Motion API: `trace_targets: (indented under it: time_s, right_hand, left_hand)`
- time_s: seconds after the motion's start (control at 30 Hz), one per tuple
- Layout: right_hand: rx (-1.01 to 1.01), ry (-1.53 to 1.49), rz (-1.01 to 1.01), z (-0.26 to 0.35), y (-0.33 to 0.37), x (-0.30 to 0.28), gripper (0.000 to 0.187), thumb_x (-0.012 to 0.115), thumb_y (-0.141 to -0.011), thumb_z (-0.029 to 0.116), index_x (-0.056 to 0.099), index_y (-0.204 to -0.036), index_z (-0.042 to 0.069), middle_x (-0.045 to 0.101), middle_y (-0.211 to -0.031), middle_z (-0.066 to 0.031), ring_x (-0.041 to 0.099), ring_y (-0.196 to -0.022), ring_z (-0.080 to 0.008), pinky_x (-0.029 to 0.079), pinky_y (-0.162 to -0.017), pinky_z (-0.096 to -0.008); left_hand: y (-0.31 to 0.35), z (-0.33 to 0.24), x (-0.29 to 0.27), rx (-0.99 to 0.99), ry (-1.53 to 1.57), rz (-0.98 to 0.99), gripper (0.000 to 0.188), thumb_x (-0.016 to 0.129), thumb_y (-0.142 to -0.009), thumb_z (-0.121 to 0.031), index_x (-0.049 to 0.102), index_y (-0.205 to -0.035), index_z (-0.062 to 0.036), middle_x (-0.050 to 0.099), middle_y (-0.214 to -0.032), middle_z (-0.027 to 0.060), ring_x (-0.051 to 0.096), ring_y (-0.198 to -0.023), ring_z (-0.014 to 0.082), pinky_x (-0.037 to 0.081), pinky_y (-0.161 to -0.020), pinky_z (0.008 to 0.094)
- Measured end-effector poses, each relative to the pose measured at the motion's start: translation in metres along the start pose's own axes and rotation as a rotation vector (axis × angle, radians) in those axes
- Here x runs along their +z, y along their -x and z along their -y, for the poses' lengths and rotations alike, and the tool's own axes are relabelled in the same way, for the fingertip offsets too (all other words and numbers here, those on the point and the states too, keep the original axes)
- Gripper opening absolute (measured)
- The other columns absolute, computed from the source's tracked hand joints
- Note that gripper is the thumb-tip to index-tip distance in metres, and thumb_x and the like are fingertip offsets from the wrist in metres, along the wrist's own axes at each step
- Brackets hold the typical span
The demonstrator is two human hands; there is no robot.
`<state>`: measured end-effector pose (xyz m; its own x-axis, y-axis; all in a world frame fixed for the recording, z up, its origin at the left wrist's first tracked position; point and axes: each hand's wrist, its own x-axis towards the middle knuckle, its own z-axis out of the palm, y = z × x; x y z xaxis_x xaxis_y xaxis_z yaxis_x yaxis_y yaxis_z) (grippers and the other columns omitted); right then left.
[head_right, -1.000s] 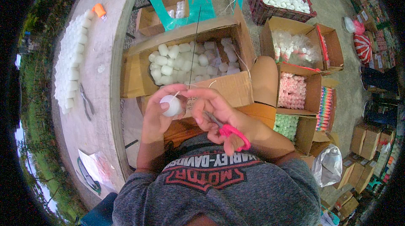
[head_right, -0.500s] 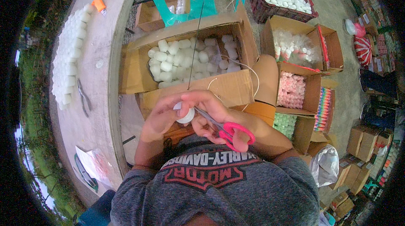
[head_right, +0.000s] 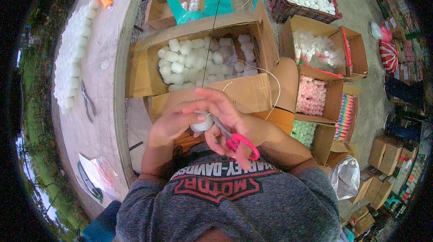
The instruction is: The person repeatedly picks small white cylindrical candles from a cardboard box, inserts a thin wick into the top, and trims the wick with pink scissors. The process is repeated for multiple candles in a continuous loop.
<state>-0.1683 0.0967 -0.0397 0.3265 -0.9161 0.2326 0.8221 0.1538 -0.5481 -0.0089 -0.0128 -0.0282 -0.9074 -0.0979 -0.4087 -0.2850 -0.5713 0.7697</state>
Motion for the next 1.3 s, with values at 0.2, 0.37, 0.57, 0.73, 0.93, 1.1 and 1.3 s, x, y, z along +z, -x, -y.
trace_targets:
  time_s: [0.2, 0.37, 0.57, 0.73, 0.93, 1.1, 1.3]
  right_hand:
    - [0.028, 0.126, -0.053, 0.007, 0.002, 0.006, 0.123, 0.086, -0.054, 0.007, 0.002, -0.142, 0.026, 0.023, -0.14, -0.0136, 0.051, -0.063, -0.0145, 0.044, -0.052, -0.0229]
    - [0.057, 0.157, -0.107, 0.007, 0.002, 0.006, 0.108, 0.078, -0.065, 0.002, 0.006, -0.143, 0.021, 0.023, -0.141, -0.0126, 0.05, -0.065, -0.014, 0.044, -0.055, -0.0235]
    - [0.0, 0.011, -0.227, 0.003, 0.001, 0.011, 0.101, 0.078, -0.068, 0.006, 0.011, -0.143, 0.018, 0.024, -0.141, -0.0111, 0.054, -0.071, -0.0156, 0.047, -0.059, -0.0249]
    - [-0.065, 0.637, -0.284, 0.003, 0.01, 0.002, 0.104, 0.084, -0.06, 0.021, 0.018, -0.141, 0.017, 0.028, -0.136, -0.0119, 0.058, -0.077, -0.0177, 0.048, -0.061, -0.0252]
    - [0.254, 1.141, -0.512, 0.016, 0.024, 0.016, 0.108, 0.086, -0.057, 0.025, 0.017, -0.14, 0.012, 0.055, -0.097, -0.0118, 0.059, -0.068, -0.0152, 0.045, -0.056, -0.0246]
    - [0.427, 0.671, -0.435, 0.021, 0.02, 0.026, 0.099, 0.079, -0.069, 0.016, 0.012, -0.141, 0.01, 0.058, -0.065, -0.0056, 0.058, -0.06, -0.012, 0.045, -0.054, -0.025]
    - [0.387, 0.224, -0.306, 0.017, 0.022, 0.018, 0.077, 0.075, -0.072, 0.007, 0.027, -0.132, 0.009, 0.058, -0.076, -0.004, 0.055, -0.066, -0.0096, 0.043, -0.057, -0.0228]
  left_hand:
    - [-0.008, 0.0, -0.001, -0.041, 0.198, 0.022, 0.033, 0.054, -0.084, -0.015, 0.054, -0.114, -0.0027, 0.059, -0.081, 0.0039, 0.055, -0.065, 0.0118, 0.041, -0.05, 0.0235]
    - [-0.007, 0.0, 0.003, -0.059, 0.242, -0.094, 0.03, 0.053, -0.083, -0.014, 0.054, -0.111, -0.0033, 0.06, -0.079, 0.0048, 0.057, -0.066, 0.013, 0.041, -0.05, 0.0234]
    - [-0.009, 0.009, -0.003, 0.05, 0.243, -0.155, 0.031, 0.05, -0.085, -0.018, 0.053, -0.109, 0.0014, 0.058, -0.083, 0.0055, 0.055, -0.068, 0.0128, 0.041, -0.049, 0.0225]
    - [-0.003, 0.0, 0.001, 0.181, 0.125, -0.119, 0.037, 0.045, -0.083, -0.015, 0.053, -0.116, 0.0014, 0.06, -0.096, 0.0074, 0.056, -0.074, 0.0117, 0.04, -0.054, 0.02]
    - [0.009, -0.02, 0.016, 0.31, -0.122, -0.165, 0.043, 0.045, -0.078, -0.004, 0.052, -0.121, 0.0002, 0.058, -0.116, 0.009, 0.055, -0.097, 0.0143, 0.042, -0.078, 0.0239]
    - [0.008, -0.016, 0.009, 0.493, -0.45, -0.164, 0.044, 0.049, -0.075, 0.003, 0.055, -0.118, -0.0008, 0.058, -0.116, 0.0113, 0.053, -0.107, 0.0207, 0.037, -0.094, 0.0309]
    - [0.014, -0.022, 0.012, 0.565, -0.653, -0.188, 0.042, 0.051, -0.074, 0.0, 0.057, -0.115, -0.0023, 0.059, -0.112, 0.0124, 0.053, -0.106, 0.0251, 0.038, -0.093, 0.0335]
